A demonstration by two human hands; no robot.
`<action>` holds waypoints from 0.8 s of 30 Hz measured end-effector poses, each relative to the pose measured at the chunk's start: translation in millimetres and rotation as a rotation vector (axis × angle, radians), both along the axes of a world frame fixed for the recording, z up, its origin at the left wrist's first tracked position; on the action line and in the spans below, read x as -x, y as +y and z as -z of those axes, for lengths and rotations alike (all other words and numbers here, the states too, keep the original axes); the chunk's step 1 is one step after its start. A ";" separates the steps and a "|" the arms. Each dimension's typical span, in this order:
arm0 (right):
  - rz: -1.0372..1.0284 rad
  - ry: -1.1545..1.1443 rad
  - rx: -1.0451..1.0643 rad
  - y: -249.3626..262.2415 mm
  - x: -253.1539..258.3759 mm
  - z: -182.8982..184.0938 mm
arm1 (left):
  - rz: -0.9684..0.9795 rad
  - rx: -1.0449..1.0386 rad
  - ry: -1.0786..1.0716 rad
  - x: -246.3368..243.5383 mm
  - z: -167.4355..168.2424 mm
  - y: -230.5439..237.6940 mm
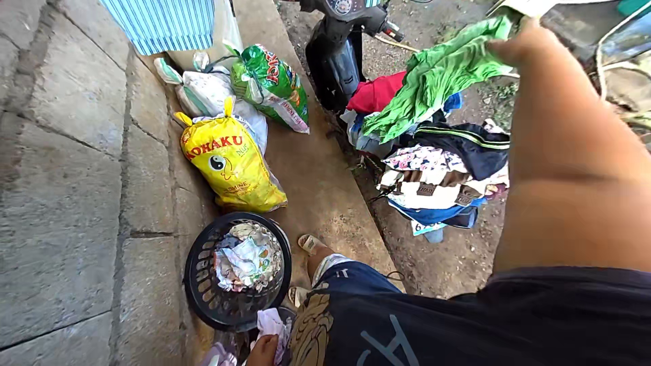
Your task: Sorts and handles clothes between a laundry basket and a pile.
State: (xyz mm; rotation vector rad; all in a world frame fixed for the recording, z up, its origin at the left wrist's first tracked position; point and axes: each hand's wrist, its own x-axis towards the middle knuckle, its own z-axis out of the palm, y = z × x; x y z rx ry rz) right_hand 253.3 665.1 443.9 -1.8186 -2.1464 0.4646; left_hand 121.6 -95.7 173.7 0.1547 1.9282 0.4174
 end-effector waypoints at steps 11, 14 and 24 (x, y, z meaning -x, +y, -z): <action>-0.833 -0.307 0.750 -215.9 56.2 264.7 | 0.004 0.012 -0.100 -10.0 1.6 9.5; -1.153 -0.652 1.011 -337.2 83.7 327.5 | -0.007 0.005 -0.109 -16.3 2.7 1.1; -1.237 -1.287 0.881 -516.9 113.4 334.1 | -0.178 0.121 -0.108 -59.8 -1.6 -60.1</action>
